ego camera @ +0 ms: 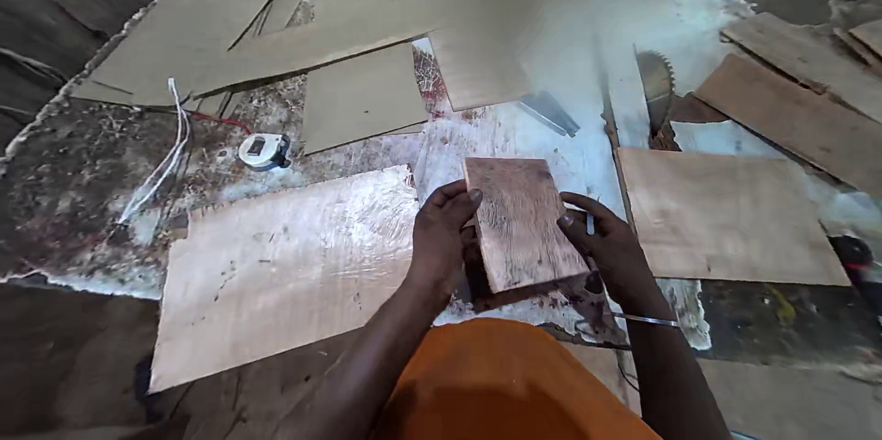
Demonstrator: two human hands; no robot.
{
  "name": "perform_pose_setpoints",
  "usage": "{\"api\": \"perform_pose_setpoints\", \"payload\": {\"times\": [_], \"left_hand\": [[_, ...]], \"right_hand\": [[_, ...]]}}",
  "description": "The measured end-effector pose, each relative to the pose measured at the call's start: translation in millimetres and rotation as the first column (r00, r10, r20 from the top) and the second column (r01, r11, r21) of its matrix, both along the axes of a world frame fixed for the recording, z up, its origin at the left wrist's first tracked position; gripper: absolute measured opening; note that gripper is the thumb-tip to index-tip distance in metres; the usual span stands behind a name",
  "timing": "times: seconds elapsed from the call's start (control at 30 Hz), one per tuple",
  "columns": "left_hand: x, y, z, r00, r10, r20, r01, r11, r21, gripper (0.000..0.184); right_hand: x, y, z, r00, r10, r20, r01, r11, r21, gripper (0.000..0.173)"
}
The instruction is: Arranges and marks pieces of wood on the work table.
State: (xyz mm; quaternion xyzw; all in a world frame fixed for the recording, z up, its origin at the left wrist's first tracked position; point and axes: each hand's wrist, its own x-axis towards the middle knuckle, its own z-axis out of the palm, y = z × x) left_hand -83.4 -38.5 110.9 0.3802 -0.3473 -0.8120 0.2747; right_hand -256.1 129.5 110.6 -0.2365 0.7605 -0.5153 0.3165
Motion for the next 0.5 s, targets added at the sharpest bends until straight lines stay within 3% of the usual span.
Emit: {"api": "perform_pose_setpoints", "payload": {"times": [0.17, 0.33, 0.43, 0.5], "left_hand": [[7, -1, -3, 1.0, -0.01, 0.016, 0.009, 1.0, 0.025, 0.058], [2, -4, -10, 0.995, 0.073, -0.071, -0.067, 0.995, 0.077, 0.047], [4, -5, -16, 0.999, 0.034, -0.025, -0.034, 0.999, 0.021, 0.047], [13, -9, -23, 0.99, -0.015, 0.141, 0.047, 0.973, -0.227, 0.048]], "right_hand": [[7, 4, -8, 0.944, 0.081, 0.319, -0.086, 0.996, 0.003, 0.041], [10, 4, -6, 0.924, 0.057, 0.379, -0.048, 0.998, -0.034, 0.039], [12, 3, -4, 0.962, 0.049, 0.269, -0.047, 0.999, -0.014, 0.046], [10, 6, -9, 0.994, 0.106, -0.033, -0.101, 0.988, 0.118, 0.054]]}}
